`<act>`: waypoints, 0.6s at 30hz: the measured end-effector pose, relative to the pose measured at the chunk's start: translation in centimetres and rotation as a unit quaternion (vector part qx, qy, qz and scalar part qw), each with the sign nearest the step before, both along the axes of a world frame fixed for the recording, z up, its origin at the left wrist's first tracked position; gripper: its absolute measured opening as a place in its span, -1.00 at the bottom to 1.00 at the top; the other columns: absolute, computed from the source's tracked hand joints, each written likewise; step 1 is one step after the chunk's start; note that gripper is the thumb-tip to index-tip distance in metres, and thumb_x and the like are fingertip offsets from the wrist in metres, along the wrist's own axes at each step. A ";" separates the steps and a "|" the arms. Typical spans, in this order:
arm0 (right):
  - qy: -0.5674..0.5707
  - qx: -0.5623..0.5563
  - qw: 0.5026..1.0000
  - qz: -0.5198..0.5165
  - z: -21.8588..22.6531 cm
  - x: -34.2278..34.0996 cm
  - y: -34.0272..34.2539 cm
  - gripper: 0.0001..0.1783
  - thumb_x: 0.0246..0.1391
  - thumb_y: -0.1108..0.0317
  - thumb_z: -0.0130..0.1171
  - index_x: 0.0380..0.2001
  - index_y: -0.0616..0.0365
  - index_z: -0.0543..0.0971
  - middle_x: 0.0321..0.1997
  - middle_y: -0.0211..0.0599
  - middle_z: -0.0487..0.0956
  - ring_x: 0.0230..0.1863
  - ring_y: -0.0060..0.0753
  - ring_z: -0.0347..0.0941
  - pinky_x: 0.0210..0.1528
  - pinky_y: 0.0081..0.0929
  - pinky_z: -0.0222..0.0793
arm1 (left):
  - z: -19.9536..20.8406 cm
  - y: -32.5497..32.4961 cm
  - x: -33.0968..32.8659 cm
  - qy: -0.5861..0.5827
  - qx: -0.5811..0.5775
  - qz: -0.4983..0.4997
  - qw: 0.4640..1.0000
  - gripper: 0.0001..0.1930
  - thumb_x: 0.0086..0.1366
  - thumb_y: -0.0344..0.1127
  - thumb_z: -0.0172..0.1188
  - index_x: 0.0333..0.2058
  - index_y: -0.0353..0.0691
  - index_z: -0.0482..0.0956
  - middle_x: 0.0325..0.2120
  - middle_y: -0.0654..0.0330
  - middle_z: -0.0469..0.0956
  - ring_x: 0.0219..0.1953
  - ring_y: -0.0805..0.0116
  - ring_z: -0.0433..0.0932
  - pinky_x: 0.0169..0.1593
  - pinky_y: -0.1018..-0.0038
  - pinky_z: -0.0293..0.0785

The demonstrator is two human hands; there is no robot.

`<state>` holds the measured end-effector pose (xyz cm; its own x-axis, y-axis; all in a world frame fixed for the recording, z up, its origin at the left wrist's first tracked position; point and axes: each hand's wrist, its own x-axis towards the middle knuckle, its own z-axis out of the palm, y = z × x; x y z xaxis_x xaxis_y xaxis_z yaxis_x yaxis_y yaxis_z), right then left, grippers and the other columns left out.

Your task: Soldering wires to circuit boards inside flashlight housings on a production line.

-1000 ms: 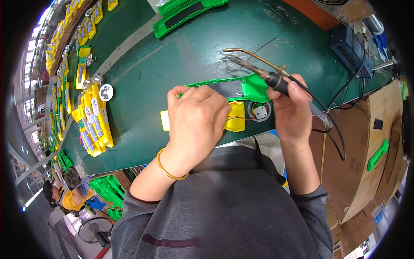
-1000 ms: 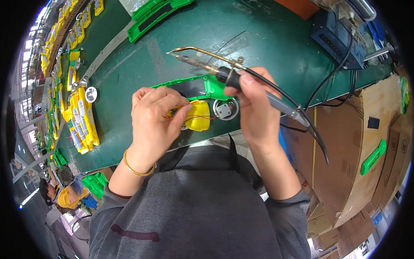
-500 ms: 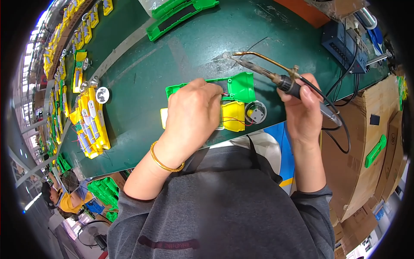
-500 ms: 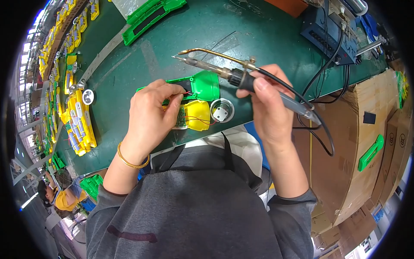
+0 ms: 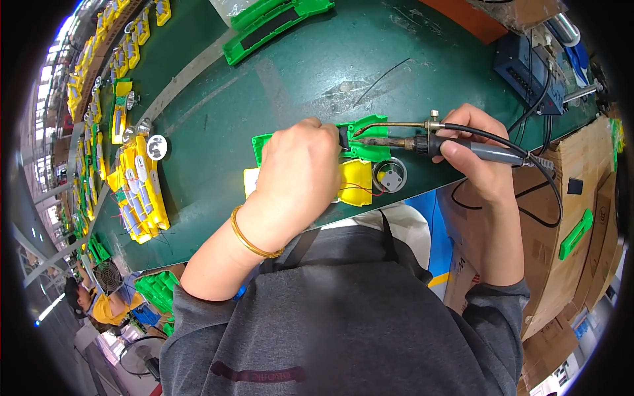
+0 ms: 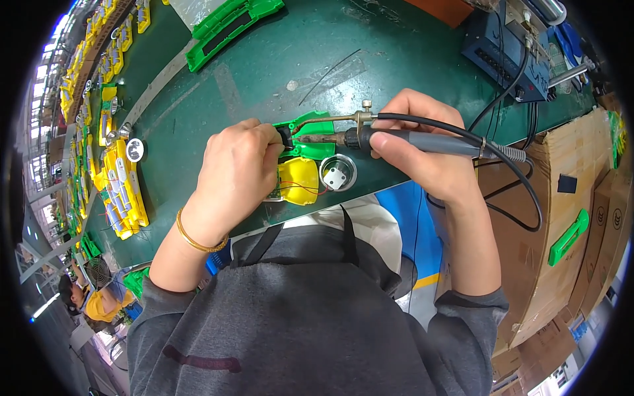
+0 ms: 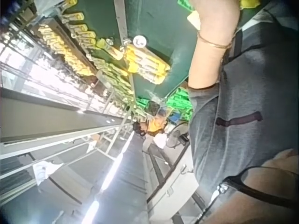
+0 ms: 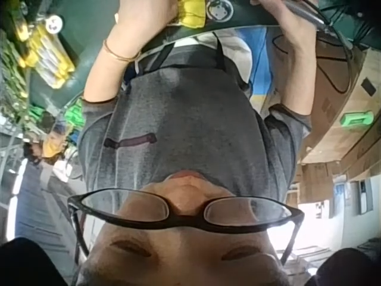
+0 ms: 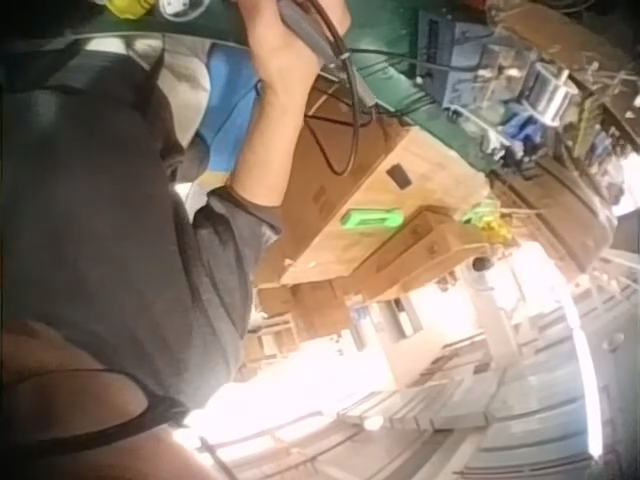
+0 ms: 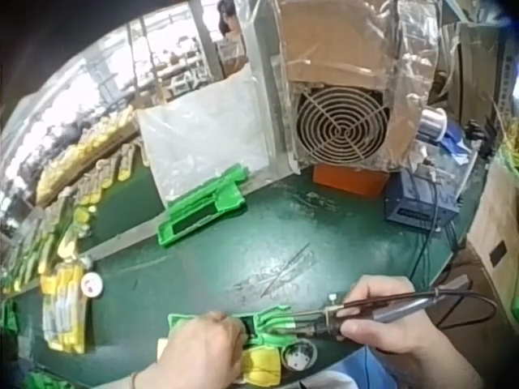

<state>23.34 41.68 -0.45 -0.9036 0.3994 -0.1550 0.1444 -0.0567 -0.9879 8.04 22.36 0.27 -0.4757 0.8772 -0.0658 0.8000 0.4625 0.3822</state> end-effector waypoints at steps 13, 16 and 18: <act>-0.061 0.047 0.995 0.064 -0.2 -1.8 0.8 -0.86 -0.14 0.45 0.24 -0.47 0.22 0.49 -0.52 -0.44 0.51 -0.47 -0.69 0.41 -0.40 -0.69 0.29 | 0.6 0.8 0.4 0.015 -0.048 0.019 0.999 -0.92 -0.12 -0.54 0.12 -0.55 -0.38 0.50 -0.53 -0.08 0.50 -0.48 -0.09 0.54 -0.38 0.15 0.47; -0.062 0.041 0.995 0.065 -0.1 -2.0 0.8 -0.86 -0.14 0.46 0.24 -0.48 0.22 0.48 -0.54 -0.44 0.51 -0.47 -0.69 0.40 -0.41 -0.69 0.28 | 0.5 0.6 0.4 0.015 -0.050 0.020 0.998 -0.92 -0.11 -0.54 0.12 -0.55 -0.38 0.50 -0.53 -0.08 0.49 -0.48 -0.08 0.54 -0.38 0.15 0.47; -0.072 0.044 0.993 0.077 -0.1 -2.1 0.9 -0.87 -0.14 0.49 0.19 -0.47 0.23 0.45 -0.52 -0.37 0.51 -0.46 -0.61 0.45 -0.36 -0.64 0.34 | 0.5 0.6 0.3 0.016 -0.048 0.021 0.998 -0.93 -0.11 -0.54 0.12 -0.55 -0.38 0.49 -0.54 -0.08 0.49 -0.49 -0.08 0.54 -0.39 0.15 0.47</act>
